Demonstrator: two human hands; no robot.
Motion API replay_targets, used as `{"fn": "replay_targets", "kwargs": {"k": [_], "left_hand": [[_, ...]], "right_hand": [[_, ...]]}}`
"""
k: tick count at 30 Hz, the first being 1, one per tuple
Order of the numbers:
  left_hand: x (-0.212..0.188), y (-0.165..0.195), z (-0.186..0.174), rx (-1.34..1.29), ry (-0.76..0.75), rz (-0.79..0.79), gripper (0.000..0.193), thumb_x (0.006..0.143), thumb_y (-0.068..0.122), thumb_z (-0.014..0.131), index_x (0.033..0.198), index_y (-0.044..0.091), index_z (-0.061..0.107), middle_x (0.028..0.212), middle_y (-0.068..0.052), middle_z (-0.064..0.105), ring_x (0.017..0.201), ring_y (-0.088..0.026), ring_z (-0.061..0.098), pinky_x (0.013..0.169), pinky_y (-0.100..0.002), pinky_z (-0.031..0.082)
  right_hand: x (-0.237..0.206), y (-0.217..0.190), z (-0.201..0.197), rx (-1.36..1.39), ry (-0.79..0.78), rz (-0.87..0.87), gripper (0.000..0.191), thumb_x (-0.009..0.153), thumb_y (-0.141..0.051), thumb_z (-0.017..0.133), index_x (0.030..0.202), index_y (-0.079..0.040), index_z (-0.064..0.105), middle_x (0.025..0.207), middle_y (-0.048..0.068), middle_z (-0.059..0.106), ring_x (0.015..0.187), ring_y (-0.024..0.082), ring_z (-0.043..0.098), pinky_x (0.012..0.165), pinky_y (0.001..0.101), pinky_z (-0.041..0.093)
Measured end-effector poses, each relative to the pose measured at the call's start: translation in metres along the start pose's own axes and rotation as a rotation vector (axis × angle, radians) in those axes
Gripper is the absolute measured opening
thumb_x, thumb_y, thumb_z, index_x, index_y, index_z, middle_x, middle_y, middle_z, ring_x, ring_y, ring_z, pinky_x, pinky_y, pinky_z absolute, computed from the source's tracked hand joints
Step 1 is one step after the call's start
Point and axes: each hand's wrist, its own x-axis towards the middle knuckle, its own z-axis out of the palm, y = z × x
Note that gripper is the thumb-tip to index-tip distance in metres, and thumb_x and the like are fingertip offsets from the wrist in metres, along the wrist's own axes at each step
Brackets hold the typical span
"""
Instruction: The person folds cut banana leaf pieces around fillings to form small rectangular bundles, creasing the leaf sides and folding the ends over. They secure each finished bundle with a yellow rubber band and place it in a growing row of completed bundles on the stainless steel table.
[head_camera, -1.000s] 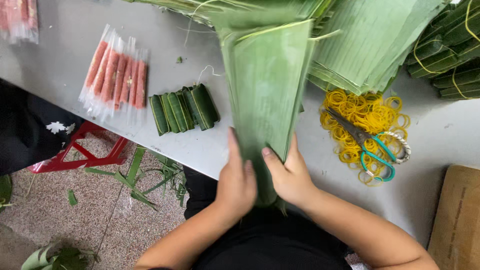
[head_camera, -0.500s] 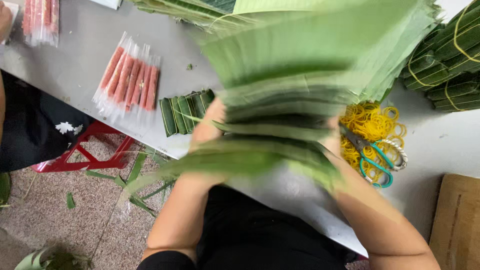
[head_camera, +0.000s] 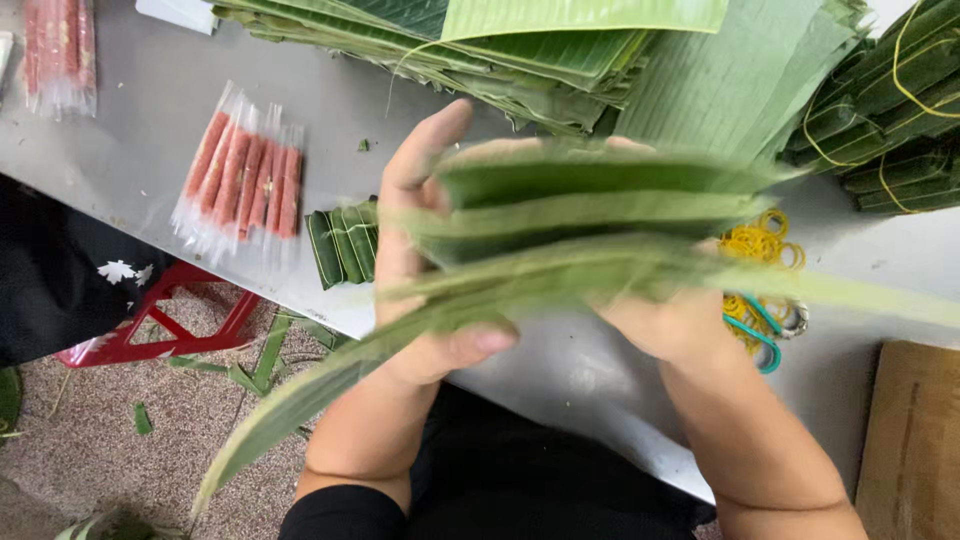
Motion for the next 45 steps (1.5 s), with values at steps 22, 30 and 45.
{"fn": "replay_targets", "kwargs": {"k": [22, 30, 45], "left_hand": [[-0.018, -0.067, -0.051, 0.342, -0.092, -0.061, 0.039, 0.102, -0.006, 0.08, 0.136, -0.001, 0.061, 0.123, -0.012, 0.071, 0.114, -0.017, 0.066, 0.104, -0.033, 0.055], [-0.037, -0.049, -0.014, 0.182, 0.476, 0.042, 0.041, 0.103, 0.001, 0.066, 0.14, 0.002, 0.049, 0.13, -0.007, 0.066, 0.117, -0.014, 0.061, 0.107, -0.032, 0.048], [-0.023, 0.002, -0.027, -0.015, 0.563, 0.269, 0.047, 0.108, -0.006, 0.062, 0.15, 0.006, 0.045, 0.136, -0.011, 0.061, 0.125, -0.021, 0.058, 0.114, -0.037, 0.046]], "right_hand": [[-0.026, -0.008, 0.004, -0.683, -0.125, -0.346, 0.043, 0.097, -0.005, 0.081, 0.132, 0.003, 0.058, 0.123, 0.008, 0.067, 0.113, 0.018, 0.065, 0.104, 0.0309, 0.054], [-0.031, 0.029, -0.011, -0.685, -0.332, 0.112, 0.063, 0.096, -0.009, 0.067, 0.152, 0.0, 0.04, 0.14, 0.007, 0.058, 0.132, 0.017, 0.05, 0.114, 0.0351, 0.041], [-0.003, -0.014, -0.051, -0.741, -0.865, 0.255, 0.087, 0.089, -0.028, 0.076, 0.159, 0.002, 0.035, 0.157, 0.019, 0.045, 0.143, 0.023, 0.042, 0.119, 0.0367, 0.034]]}}
